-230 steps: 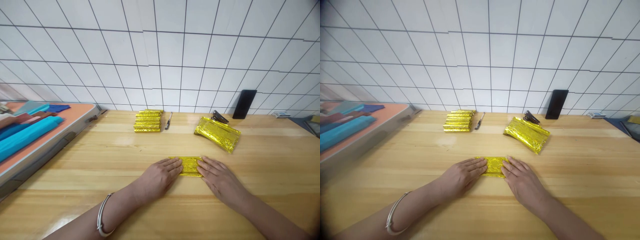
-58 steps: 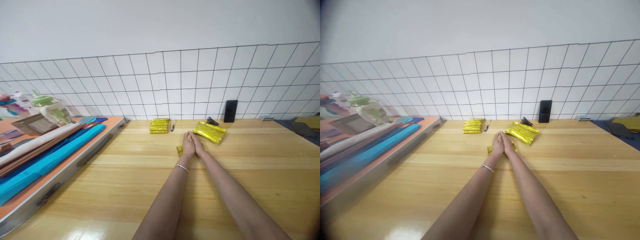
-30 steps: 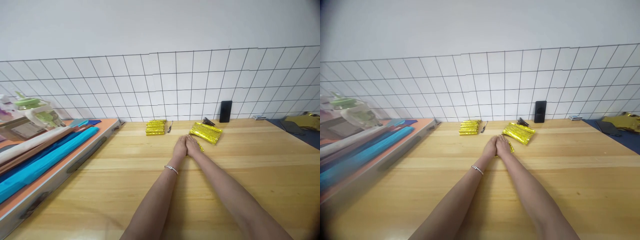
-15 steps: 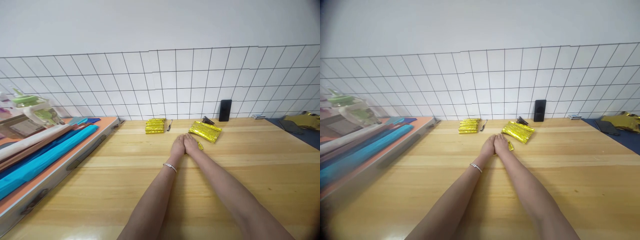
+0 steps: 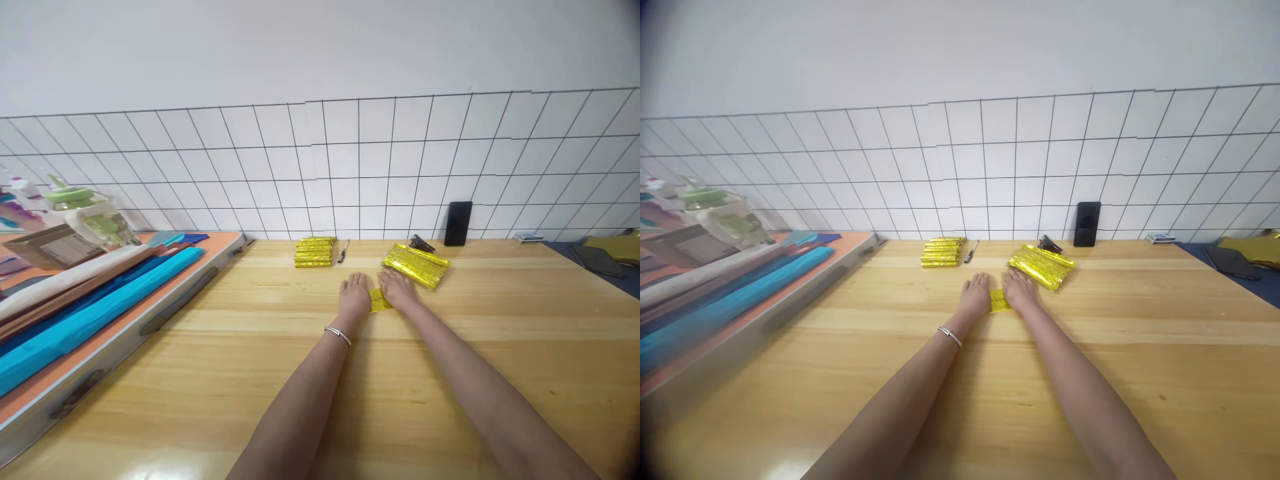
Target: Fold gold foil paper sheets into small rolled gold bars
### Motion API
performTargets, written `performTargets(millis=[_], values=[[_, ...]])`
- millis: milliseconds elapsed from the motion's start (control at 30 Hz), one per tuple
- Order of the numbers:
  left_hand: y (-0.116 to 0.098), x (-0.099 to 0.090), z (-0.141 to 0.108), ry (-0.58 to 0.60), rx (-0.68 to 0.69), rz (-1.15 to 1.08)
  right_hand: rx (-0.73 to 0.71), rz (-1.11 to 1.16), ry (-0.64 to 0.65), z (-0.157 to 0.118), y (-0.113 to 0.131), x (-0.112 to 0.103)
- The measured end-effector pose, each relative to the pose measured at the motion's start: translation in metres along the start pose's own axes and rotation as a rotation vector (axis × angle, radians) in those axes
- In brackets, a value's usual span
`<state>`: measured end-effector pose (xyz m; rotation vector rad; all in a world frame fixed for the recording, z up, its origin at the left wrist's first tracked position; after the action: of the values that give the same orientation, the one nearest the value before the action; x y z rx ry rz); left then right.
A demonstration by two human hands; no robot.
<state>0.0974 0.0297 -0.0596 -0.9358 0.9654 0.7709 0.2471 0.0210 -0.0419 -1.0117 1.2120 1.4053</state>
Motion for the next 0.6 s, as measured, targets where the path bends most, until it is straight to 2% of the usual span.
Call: performTargets(millis=[333, 600], values=[[0.001, -0.007, -0.003, 0.005, 0.034, 0.010, 0.033, 0.008, 0.014, 0.004, -0.017, 0.000], [0.026, -0.017, -0.008, 0.009, 0.037, -0.009, 0.031, 0.013, -0.011, 0.001, -0.017, 0.001]])
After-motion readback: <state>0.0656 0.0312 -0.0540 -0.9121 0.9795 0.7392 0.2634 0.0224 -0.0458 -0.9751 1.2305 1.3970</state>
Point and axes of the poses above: each hand's wrist, its own z-axis towards the middle knuckle, its own x-axis out of the palm, y = z × x, the point moved 1 cm from there along z, towards the middle knuckle, and after that the axes turned 2 degrees about x, right-handed, at the moved point
